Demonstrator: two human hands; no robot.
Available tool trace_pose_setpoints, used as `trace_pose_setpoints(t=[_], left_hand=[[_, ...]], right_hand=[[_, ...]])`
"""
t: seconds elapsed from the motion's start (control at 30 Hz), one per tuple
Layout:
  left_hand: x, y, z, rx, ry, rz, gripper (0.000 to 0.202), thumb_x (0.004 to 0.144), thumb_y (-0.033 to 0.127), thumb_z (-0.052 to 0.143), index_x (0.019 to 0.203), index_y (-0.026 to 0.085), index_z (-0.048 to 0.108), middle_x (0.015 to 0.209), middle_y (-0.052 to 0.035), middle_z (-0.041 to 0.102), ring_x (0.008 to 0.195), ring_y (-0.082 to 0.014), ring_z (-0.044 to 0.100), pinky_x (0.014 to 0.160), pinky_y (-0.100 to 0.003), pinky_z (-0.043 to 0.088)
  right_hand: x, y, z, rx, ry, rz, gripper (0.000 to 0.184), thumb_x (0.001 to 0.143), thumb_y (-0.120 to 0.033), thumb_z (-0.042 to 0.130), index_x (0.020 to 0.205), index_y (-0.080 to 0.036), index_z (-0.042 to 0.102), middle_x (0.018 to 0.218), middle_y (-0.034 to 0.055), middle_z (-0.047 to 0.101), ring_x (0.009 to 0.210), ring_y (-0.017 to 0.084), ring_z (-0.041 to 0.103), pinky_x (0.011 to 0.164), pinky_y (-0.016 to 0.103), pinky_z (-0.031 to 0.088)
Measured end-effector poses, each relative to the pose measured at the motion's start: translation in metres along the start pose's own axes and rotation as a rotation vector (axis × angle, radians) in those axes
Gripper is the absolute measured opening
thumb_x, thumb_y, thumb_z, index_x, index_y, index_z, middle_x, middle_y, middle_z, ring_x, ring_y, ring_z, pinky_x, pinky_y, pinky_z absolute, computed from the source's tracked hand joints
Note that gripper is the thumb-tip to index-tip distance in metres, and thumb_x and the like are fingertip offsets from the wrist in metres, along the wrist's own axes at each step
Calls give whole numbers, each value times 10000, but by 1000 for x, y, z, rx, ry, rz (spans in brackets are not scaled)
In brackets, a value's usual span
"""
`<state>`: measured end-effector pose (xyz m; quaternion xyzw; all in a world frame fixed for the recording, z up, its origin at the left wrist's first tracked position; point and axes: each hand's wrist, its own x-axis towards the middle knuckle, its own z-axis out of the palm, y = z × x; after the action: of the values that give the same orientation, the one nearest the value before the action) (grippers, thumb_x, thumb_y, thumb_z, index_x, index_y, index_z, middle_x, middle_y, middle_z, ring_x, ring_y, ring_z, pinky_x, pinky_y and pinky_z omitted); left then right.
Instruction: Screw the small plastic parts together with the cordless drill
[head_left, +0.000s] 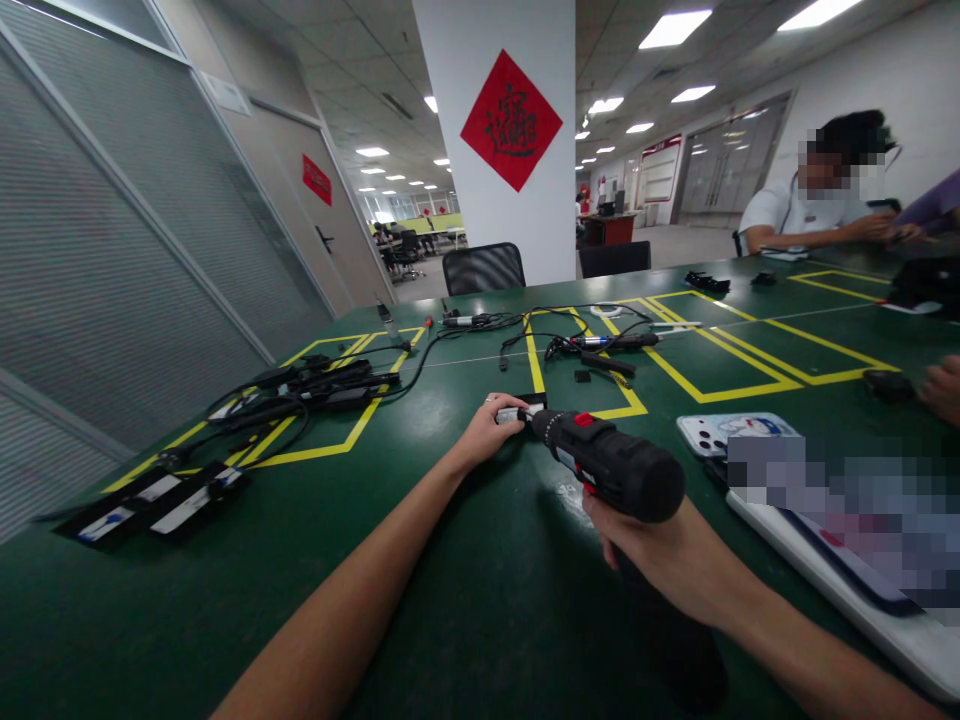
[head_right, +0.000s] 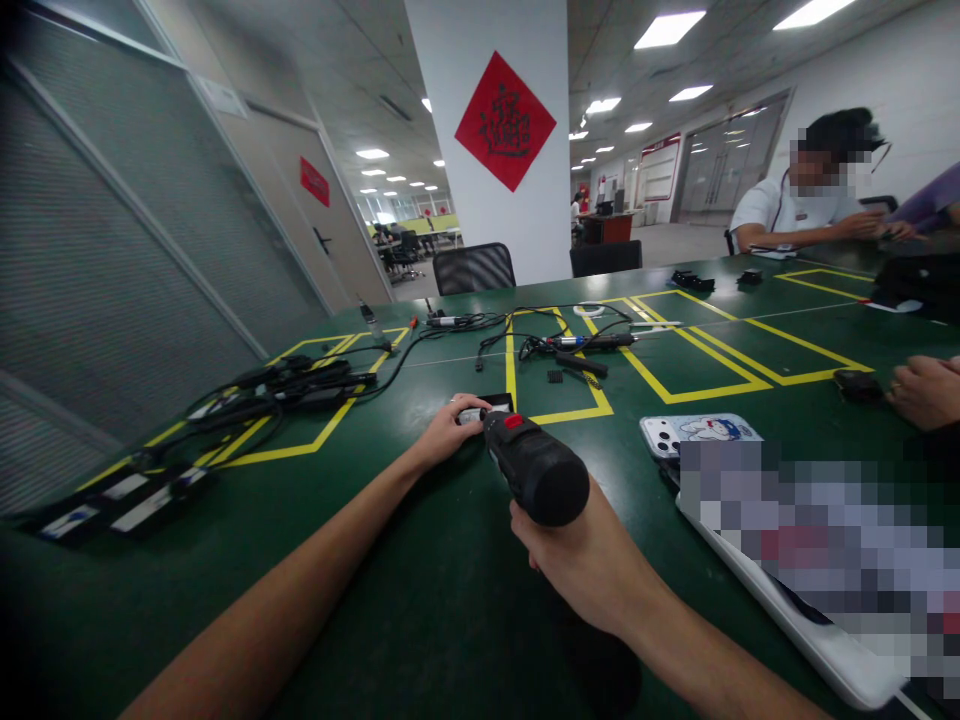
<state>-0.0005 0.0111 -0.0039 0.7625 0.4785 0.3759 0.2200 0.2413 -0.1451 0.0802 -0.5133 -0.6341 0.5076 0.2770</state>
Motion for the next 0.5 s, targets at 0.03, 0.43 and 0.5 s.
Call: trace_pose_setpoints(t=[0.03,0.43,0.5], left_hand=[[0,0,0,2,2,-5,253,714,193,573,961,208,622,1002,-39,530,996,-181,502,955,-334,371],[-1,2,-1,-17,-4,2,232,740,229,568,964,207,626,1004,-43,531,1007,-187,500,964,-341,364],[-1,3,-1,-17,-4,-4,229,743,236,568,961,205,627,1002,-44,532,1005,-189,501,962,-343,365]], right_hand=[[0,0,0,-5,2,0,342,842,-392,473,577,-180,519,597,-14,509,549,120,490,541,276,405],[1,-1,0,-12,4,-3,356,840,-403,472,561,-184,508,604,-7,515,572,130,509,563,283,425],[1,-1,0,-17,6,11,356,838,-405,475,562,-183,509,611,-7,515,572,129,511,563,283,424]])
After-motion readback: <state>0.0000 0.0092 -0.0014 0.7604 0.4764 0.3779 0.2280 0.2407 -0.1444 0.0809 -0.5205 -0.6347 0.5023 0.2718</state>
